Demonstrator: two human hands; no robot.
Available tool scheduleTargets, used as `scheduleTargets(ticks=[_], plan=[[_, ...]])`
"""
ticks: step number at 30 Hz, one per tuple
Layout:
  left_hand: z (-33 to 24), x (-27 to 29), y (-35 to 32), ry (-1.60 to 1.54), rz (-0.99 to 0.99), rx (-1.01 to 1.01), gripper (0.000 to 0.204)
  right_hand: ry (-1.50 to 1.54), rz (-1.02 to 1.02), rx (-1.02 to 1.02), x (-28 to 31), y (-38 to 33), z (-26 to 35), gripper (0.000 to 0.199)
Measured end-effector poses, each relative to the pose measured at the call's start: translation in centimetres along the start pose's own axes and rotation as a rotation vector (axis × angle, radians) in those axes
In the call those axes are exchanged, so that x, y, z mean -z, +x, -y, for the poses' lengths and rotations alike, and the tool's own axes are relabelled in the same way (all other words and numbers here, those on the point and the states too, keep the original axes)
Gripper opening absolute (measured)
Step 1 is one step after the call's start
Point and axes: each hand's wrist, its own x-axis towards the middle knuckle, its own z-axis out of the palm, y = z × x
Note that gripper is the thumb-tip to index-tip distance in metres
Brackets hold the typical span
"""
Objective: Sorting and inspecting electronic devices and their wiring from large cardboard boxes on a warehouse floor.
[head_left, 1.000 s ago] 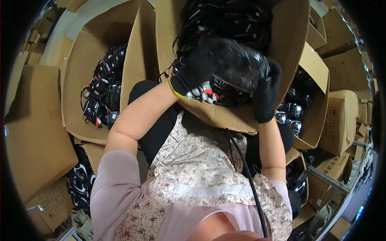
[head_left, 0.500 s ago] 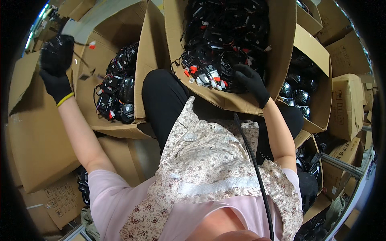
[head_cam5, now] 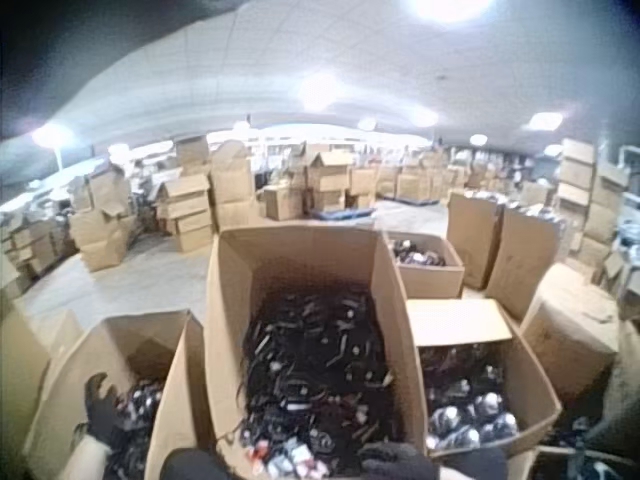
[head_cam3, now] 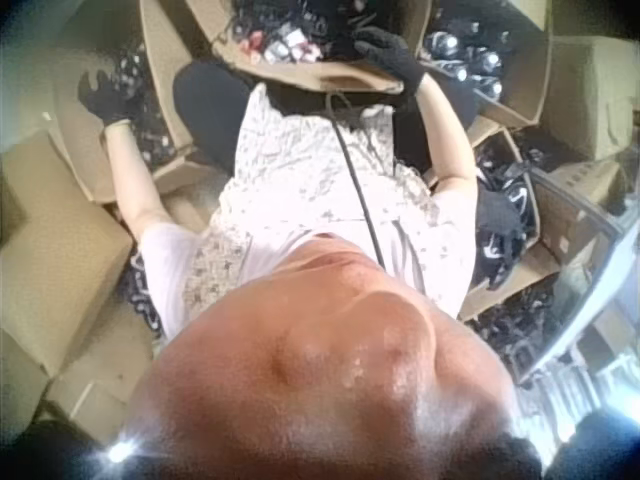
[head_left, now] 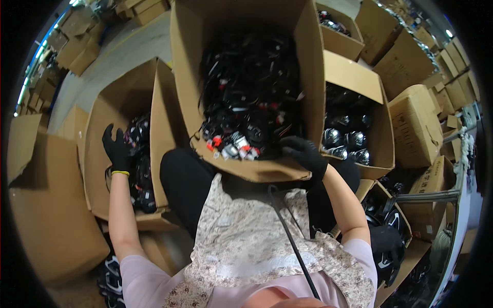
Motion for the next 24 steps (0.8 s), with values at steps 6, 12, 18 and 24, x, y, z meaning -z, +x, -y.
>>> scheduleTargets(ticks=[6,12,18,24], plan=[[-15.8,-7.7,10.5,-0.127,0.280,-0.145,0.060,-0.335,-0.750,0.232,9.0,6.4,5.9,0.042],[-22.1,-14.8,21.8,0.180,0.742,0.136,0.087,-0.912,-0.960,0.240,16.4,16.5,10.1,0.052],[-21.3,-15.0,20.6,0.207,0.695,-0.020,0.066,-1.008,-0.672,-0.354,20.1,19.2,7.6,0.054],[-20.3,-8.1,14.6,0.186,0.608,-0.090,0.060,-1.032,-0.714,-0.315,16.5,9.8,8.2,0.053]])
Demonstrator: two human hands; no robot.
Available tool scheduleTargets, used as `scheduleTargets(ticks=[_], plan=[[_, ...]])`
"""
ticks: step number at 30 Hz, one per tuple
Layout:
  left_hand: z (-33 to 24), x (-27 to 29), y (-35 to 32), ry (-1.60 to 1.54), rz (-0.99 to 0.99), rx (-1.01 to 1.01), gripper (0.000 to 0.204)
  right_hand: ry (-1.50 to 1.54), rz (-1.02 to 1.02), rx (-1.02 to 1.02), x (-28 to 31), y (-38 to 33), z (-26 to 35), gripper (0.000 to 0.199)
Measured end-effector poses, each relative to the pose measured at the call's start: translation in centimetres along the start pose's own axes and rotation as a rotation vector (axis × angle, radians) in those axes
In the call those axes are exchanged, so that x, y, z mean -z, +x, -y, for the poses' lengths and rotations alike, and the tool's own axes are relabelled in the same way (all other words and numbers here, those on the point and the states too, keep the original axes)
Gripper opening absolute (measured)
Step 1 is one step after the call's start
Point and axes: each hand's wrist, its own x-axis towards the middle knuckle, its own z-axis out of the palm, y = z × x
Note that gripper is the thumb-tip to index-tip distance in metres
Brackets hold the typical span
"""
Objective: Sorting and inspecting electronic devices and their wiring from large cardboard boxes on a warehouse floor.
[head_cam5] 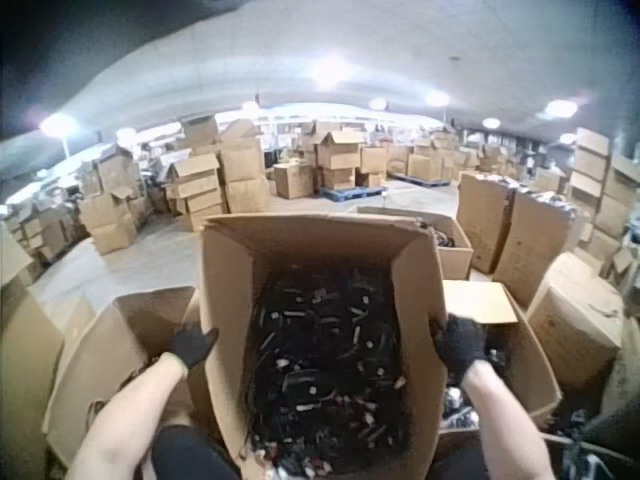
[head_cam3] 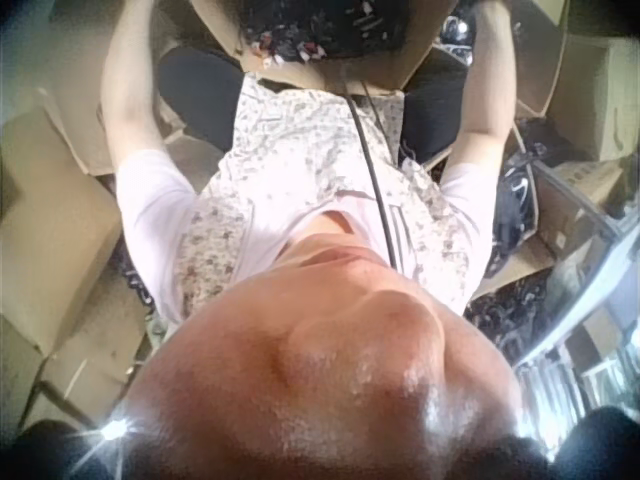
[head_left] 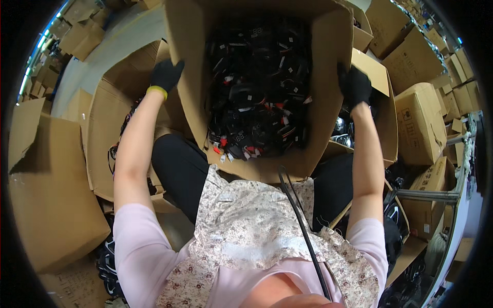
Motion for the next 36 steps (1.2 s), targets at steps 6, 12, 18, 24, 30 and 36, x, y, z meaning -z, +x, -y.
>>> scheduleTargets(ticks=[6,12,18,24,30,36], plan=[[3.2,-6.3,-8.1,0.094,-0.306,-0.176,0.054,0.127,-0.161,-0.018,-0.8,-6.4,-0.8,0.042],[2.4,-4.7,-11.7,-0.228,-0.496,-0.432,0.043,0.166,-0.435,0.195,0.2,-11.0,-0.6,0.050],[-0.7,-3.1,-6.4,-0.117,-0.184,-0.067,0.058,0.044,-0.042,-0.067,-1.0,-4.2,-0.9,0.051],[4.6,-4.5,-8.0,-0.125,-0.247,-0.083,0.051,-0.045,-0.405,0.099,-3.2,-6.6,-5.2,0.040],[1.2,-1.8,-5.7,-0.094,0.055,0.019,0.059,-0.062,-0.112,0.117,-2.9,-3.5,-3.4,0.040],[2.9,-1.1,-12.9,-0.321,-0.075,-0.034,0.044,0.272,-0.345,0.199,0.2,-12.0,-3.8,0.038]])
